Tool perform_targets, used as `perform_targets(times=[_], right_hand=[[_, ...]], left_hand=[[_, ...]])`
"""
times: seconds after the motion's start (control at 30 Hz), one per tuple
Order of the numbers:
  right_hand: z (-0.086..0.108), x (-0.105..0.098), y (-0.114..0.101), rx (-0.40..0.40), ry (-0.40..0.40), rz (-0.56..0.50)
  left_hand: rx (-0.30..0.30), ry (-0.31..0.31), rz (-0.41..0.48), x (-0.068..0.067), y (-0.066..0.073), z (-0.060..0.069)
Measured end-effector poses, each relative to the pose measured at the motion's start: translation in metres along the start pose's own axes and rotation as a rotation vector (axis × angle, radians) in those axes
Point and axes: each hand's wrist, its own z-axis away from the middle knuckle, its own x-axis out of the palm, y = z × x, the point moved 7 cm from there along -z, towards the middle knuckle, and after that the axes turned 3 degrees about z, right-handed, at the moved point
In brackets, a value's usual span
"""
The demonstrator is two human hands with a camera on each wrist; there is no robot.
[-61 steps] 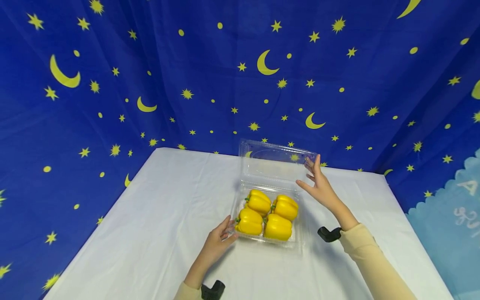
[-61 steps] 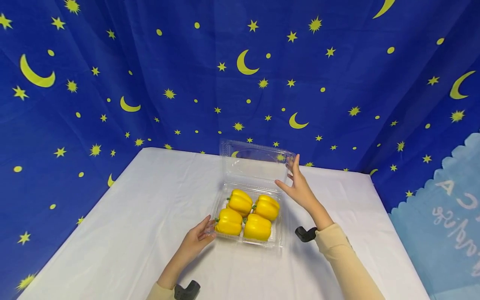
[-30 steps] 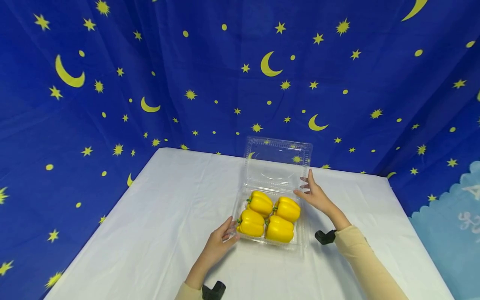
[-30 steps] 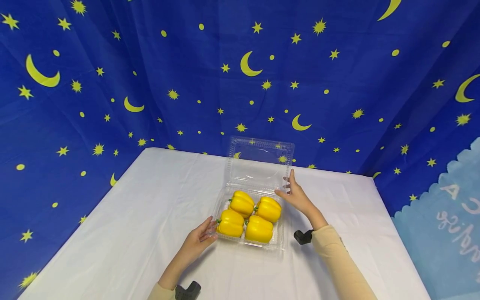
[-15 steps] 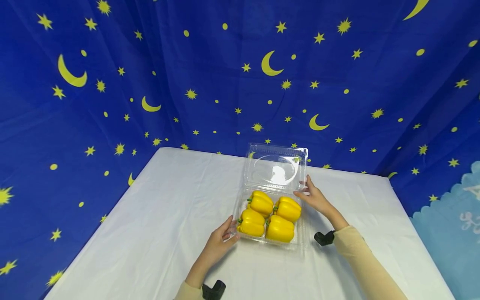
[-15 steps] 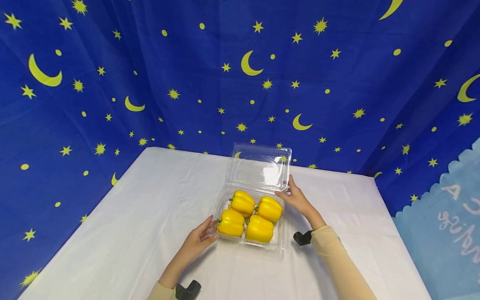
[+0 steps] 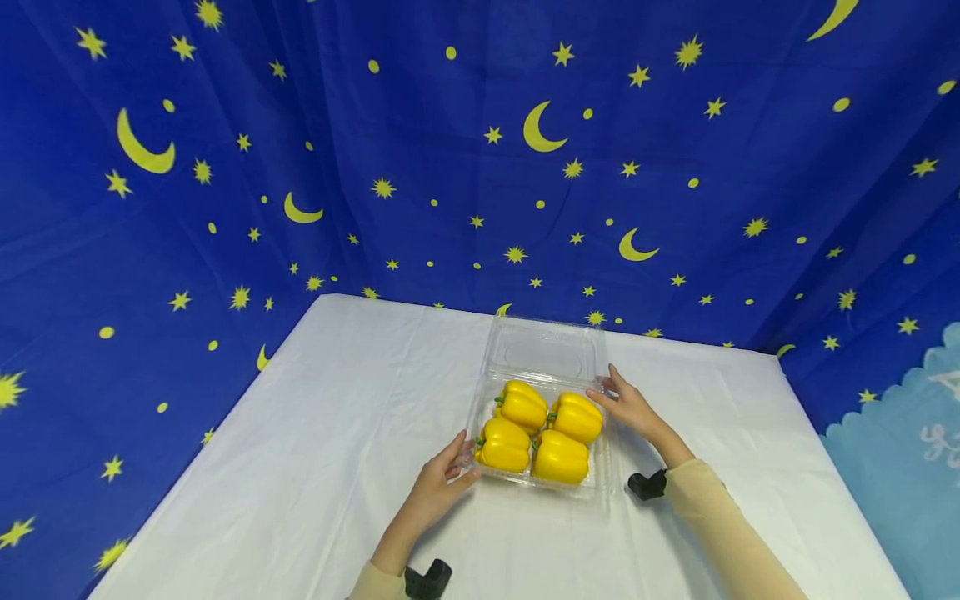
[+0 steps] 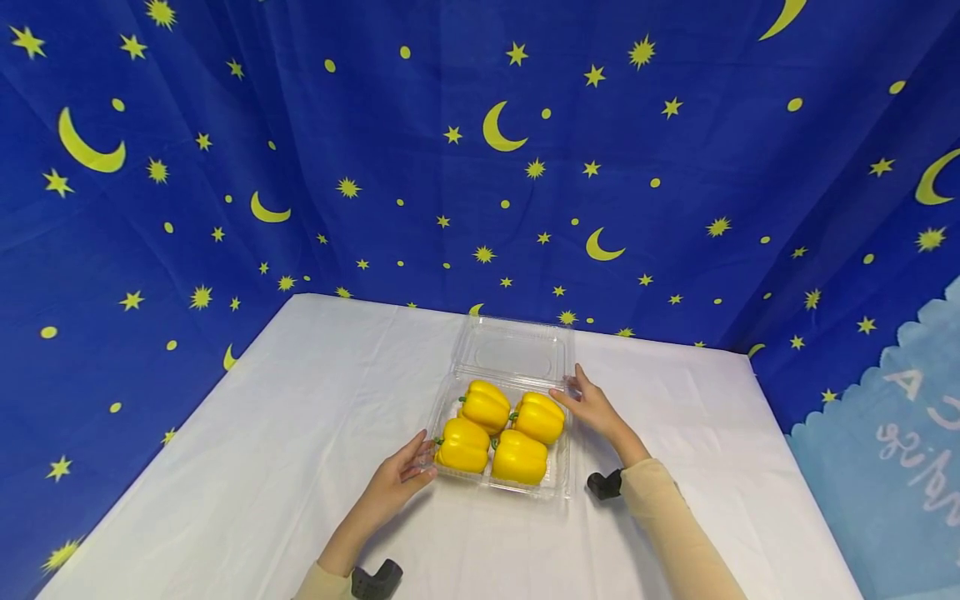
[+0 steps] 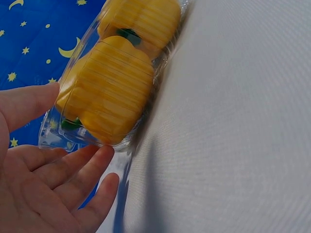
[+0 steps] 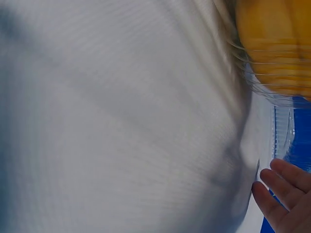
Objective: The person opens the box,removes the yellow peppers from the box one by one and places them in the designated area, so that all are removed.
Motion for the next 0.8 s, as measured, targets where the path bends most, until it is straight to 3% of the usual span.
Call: perform_targets(times=[0.57, 0.8], right_hand=[[0.004, -0.004, 0.002, -0.03, -0.008, 0.014], [0.014, -0.019, -0.003, -0.097, 0.064, 0.045]], left_hand=[[0.013, -0.01, -0.015, 0.001, 0.0, -0.001], [0.001, 0.002, 0.013, 0.0, -0.002, -0.002]])
